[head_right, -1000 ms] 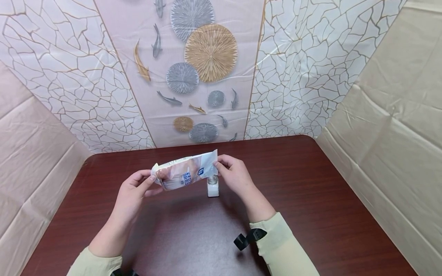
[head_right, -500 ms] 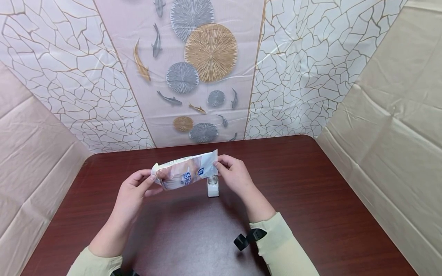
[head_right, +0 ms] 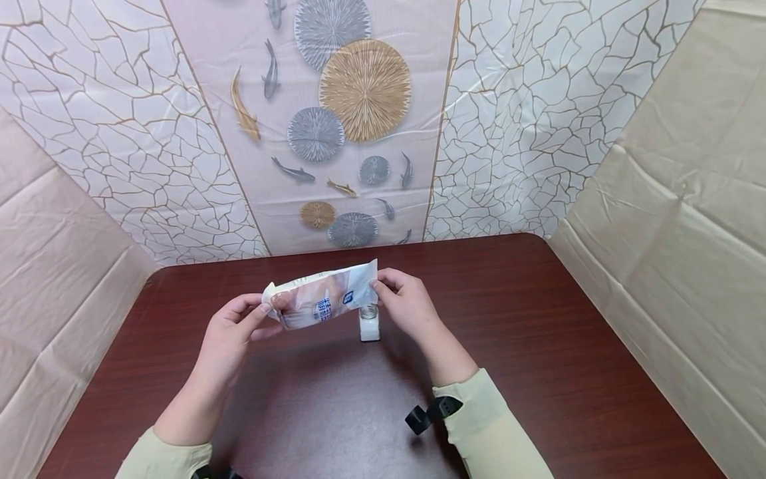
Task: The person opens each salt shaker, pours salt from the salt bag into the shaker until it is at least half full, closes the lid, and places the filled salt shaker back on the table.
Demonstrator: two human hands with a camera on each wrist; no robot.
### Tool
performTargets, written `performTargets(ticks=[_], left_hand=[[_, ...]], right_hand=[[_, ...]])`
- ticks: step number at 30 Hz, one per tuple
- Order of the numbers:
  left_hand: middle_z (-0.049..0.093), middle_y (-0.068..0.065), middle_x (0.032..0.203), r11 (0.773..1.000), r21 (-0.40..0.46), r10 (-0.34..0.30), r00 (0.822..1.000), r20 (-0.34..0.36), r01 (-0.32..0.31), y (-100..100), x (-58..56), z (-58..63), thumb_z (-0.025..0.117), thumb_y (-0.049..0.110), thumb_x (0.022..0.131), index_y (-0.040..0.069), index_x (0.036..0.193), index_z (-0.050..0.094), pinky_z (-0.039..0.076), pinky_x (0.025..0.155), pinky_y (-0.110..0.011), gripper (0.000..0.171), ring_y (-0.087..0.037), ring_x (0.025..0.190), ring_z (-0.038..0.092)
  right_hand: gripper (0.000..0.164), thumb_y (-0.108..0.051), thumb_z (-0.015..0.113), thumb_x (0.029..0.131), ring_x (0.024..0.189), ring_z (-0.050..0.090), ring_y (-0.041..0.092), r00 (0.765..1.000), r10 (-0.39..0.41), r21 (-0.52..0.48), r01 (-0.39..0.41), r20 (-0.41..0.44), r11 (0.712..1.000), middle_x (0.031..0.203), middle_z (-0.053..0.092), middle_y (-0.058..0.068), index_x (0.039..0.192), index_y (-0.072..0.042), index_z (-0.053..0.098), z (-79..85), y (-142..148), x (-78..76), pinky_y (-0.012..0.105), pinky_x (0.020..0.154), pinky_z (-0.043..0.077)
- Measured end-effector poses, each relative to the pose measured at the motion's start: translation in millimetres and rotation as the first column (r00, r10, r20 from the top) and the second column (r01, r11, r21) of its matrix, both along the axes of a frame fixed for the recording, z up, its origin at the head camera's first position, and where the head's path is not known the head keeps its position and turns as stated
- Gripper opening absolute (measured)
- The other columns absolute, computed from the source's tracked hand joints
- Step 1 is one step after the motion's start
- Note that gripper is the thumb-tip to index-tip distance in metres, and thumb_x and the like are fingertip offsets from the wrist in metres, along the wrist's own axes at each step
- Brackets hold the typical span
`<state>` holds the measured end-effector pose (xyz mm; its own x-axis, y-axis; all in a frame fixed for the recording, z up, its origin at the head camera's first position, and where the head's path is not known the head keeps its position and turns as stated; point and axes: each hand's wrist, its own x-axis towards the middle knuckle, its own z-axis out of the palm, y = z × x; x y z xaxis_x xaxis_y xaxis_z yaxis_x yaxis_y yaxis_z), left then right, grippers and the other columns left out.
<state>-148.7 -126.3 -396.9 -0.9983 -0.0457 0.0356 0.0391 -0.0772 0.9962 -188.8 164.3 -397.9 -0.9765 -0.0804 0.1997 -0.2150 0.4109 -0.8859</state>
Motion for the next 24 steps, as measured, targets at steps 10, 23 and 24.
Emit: performTargets(ticks=[10,23,24], left_hand=[[0.064,-0.008,0.103,1.0,-0.006,0.009,1.0,-0.011,-0.009,0.8,1.9,2.4,0.061,0.001,0.096,-0.007,0.114,0.062,0.059,0.079,-0.04,0.019,-0.024,0.097,0.063],[0.064,-0.008,0.102,1.0,0.013,0.009,1.0,-0.013,-0.009,1.8,2.6,2.0,0.061,-0.001,0.096,-0.009,0.114,0.061,0.059,0.079,-0.041,0.02,-0.024,0.097,0.063],[0.064,-0.008,0.102,1.0,0.014,0.01,1.0,-0.015,-0.01,1.7,2.6,1.9,0.061,-0.001,0.096,-0.009,0.114,0.061,0.059,0.079,-0.041,0.02,-0.024,0.097,0.064]], right_hand=[[0.013,-0.015,0.063,0.098,0.07,0.064,0.021,1.0,0.002,0.002,-0.002,-0.018,1.0,0.088,0.07,0.008,0.106,-0.01,0.071,-0.6,0.2,-1.1,0.032,0.046,0.046],[0.013,-0.014,0.062,0.098,0.07,0.064,0.02,0.999,0.005,0.012,-0.004,-0.036,1.0,0.086,0.07,0.007,0.106,-0.009,0.071,0.0,-0.1,-1.4,0.03,0.048,0.047],[0.013,-0.014,0.062,0.098,0.07,0.064,0.02,0.999,0.005,0.012,-0.005,-0.036,1.0,0.086,0.07,0.007,0.106,-0.009,0.071,0.2,-0.1,-1.3,0.03,0.048,0.047]])
